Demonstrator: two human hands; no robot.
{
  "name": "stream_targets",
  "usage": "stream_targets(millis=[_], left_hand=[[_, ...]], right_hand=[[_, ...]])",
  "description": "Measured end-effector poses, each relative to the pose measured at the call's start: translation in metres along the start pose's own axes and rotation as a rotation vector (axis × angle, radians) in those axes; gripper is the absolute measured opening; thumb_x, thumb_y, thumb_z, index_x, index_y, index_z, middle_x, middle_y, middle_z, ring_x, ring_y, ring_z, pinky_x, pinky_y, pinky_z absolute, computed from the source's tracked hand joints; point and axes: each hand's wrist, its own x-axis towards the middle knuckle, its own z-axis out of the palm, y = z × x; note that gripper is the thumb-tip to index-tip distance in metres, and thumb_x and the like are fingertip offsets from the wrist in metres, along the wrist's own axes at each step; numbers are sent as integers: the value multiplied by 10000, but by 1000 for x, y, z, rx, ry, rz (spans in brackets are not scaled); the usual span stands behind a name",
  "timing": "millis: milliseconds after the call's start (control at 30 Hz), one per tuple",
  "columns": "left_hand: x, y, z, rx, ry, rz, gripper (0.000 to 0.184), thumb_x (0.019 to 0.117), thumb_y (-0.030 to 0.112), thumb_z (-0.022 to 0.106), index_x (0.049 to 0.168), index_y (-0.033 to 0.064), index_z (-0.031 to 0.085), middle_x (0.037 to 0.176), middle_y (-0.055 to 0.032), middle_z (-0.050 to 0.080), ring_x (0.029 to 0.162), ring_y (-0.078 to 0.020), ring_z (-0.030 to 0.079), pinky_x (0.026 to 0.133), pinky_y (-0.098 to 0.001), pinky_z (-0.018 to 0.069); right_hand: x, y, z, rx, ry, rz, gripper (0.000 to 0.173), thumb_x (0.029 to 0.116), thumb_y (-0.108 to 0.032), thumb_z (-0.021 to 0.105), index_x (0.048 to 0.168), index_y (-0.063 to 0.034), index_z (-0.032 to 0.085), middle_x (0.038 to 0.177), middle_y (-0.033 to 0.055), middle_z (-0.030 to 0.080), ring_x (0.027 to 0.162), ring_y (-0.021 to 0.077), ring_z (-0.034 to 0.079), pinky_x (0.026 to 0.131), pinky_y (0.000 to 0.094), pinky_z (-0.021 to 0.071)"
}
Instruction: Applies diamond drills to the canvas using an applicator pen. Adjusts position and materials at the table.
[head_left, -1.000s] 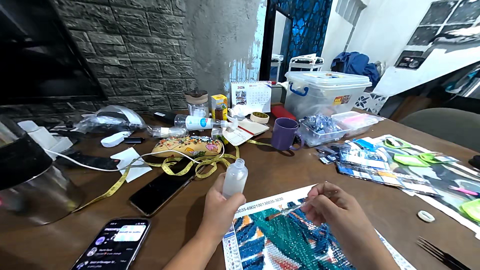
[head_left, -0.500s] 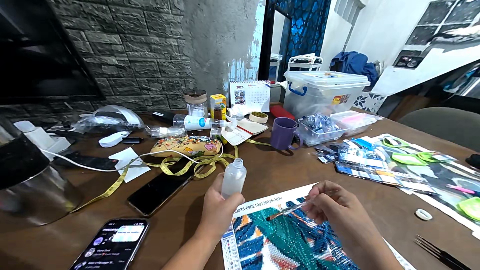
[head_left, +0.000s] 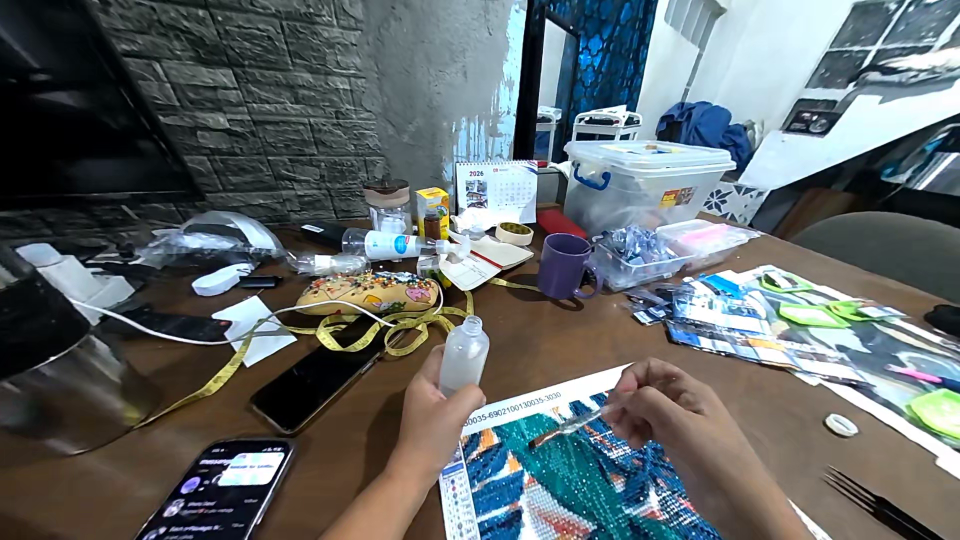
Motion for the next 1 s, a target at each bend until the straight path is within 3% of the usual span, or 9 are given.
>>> stream_targets(millis=[367,600,867,1000], left_hand=[[-1,1,1,-7,5,-8,503,663,24,642,1165,50,616,903,-7,705,765,-51,682,631,-204,550],[-1,1,0,14,7,-10,511,654,32,648,1164,53,619,901,-2,705,774,-47,685,637,-209,553],[0,0,0,13,1,-7,530,644,42,653,1172,54,618,909,-9,707,773,-56,687,636,-213,556],[0,-1,0,18,4,-7,520,644,45,650,1163,57,618,901,-4,705,758,-52,683,625,-211,552]], right_hand=[[4,-3,-10,-94,89,-9,164,908,-9,496,794,-97,573,643,-7,666,529,49,629,491,176,500],[1,-1,-5,-67,-22,-28,145,902,-29,495,820,-112,581,664,-36,670,542,31,631,503,168,509],[4,-3,-14,-127,60,-33,145,881,-32,507,777,-113,569,653,-15,667,535,45,628,498,179,504],[2,-2,-12,-70,-15,-55,142,871,-44,502,785,-126,580,658,-31,674,545,37,629,510,177,507]])
